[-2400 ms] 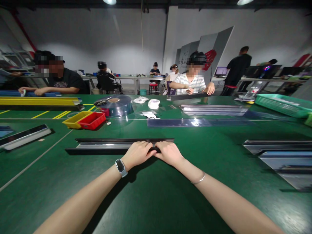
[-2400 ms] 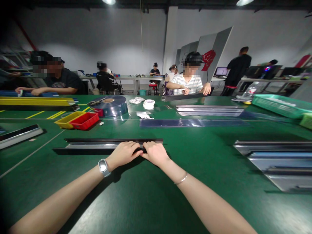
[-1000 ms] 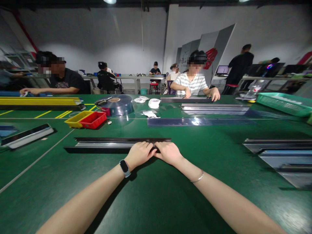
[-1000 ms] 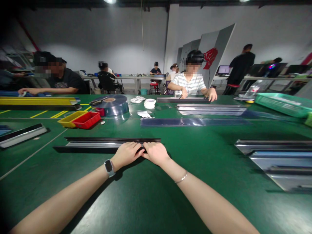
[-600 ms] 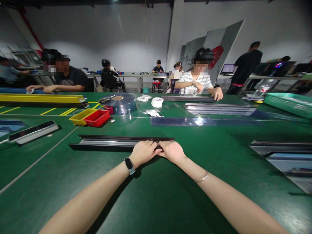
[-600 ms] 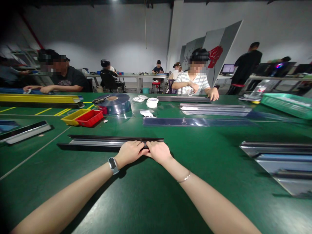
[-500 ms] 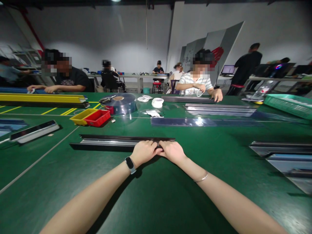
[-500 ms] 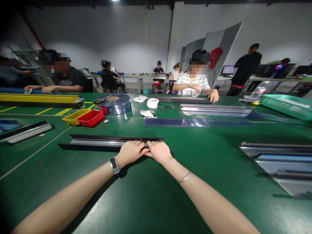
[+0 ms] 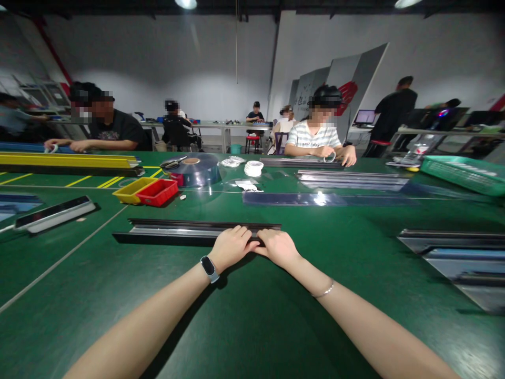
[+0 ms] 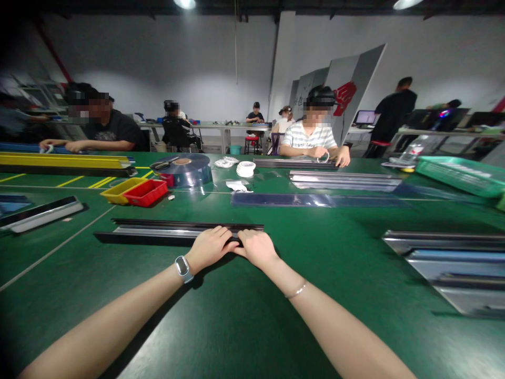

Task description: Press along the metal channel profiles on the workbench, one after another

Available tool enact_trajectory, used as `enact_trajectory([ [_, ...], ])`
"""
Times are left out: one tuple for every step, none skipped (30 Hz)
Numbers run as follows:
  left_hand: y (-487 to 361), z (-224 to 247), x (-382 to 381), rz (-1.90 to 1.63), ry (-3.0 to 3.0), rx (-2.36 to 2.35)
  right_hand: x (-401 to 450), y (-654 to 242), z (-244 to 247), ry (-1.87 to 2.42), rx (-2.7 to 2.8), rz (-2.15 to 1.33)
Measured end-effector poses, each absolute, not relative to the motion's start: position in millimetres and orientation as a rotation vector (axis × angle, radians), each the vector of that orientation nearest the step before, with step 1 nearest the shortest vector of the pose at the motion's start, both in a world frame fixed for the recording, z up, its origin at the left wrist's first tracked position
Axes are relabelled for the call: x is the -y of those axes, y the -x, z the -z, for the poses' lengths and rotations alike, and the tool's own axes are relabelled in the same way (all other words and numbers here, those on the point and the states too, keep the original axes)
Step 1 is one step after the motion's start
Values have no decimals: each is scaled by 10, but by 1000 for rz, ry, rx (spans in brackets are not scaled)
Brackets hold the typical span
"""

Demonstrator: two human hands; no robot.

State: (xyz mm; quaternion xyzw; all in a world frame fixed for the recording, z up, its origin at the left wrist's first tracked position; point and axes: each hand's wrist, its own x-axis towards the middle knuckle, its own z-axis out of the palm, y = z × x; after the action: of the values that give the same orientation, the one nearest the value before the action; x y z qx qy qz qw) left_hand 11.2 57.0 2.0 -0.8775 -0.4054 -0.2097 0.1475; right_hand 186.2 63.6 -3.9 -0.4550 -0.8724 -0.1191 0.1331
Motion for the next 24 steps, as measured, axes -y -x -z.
enact_trajectory([
  [-116, -21, -572, 605, 2526, 1161, -643, -1858, 40, 1331, 2536, 342],
  [-120, -20, -574, 608, 2526, 1159, -648, -1855, 41, 1341, 2539, 337],
  [-125, -18, -577, 612, 2524, 1160, -651, -1854, 42, 1347, 2539, 331],
  [-129, -15, -579, 618, 2523, 1163, -650, -1853, 41, 1349, 2537, 325],
  [-134, -11, -581, 625, 2522, 1169, -647, -1854, 40, 1343, 2534, 320],
  [-138, -7, -584, 631, 2524, 1175, -641, -1856, 37, 1333, 2527, 318],
  [-142, -2, -587, 635, 2529, 1180, -635, -1859, 35, 1320, 2519, 318],
  [-145, 4, -590, 636, 2536, 1186, -628, -1862, 32, 1304, 2510, 317],
  [-148, 9, -593, 633, 2542, 1194, -623, -1864, 30, 1287, 2503, 313],
  [-151, 13, -596, 626, 2547, 1205, -620, -1866, 28, 1270, 2498, 302],
  [-154, 16, -599, 617, 2549, 1219, -619, -1867, 28, 1256, 2496, 287],
  [-157, 18, -602, 607, 2548, 1236, -621, -1867, 28, 1248, 2496, 271],
  [-161, 17, -604, 598, 2546, 1251, -623, -1866, 29, 1246, 2498, 256],
  [-165, 14, -605, 590, 2545, 1262, -627, -1866, 31, 1252, 2499, 247],
  [-171, 9, -606, 582, 2545, 1267, -632, -1865, 33, 1264, 2499, 241],
  [-176, 2, -607, 575, 2546, 1268, -636, -1865, 34, 1276, 2500, 239],
  [-183, -7, -609, 566, 2547, 1266, -641, -1865, 35, 1287, 2502, 236],
  [-190, -17, -610, 554, 2548, 1262, -645, -1867, 34, 1297, 2502, 233],
  [-197, -27, -613, 540, 2548, 1258, -649, -1868, 31, 1305, 2505, 228],
  [-204, -36, -616, 526, 2548, 1255, -654, -1871, 28, 1310, 2507, 220],
  [-210, -44, -619, 514, 2549, 1251, -657, -1874, 23, 1313, 2509, 210],
  [-216, -50, -623, 503, 2550, 1247, -660, -1876, 19, 1314, 2512, 199],
  [-221, -53, -625, 497, 2551, 1243, -660, -1878, 15, 1315, 2514, 190],
  [-225, -54, -626, 496, 2552, 1242, -659, -1879, 13, 1315, 2515, 184],
])
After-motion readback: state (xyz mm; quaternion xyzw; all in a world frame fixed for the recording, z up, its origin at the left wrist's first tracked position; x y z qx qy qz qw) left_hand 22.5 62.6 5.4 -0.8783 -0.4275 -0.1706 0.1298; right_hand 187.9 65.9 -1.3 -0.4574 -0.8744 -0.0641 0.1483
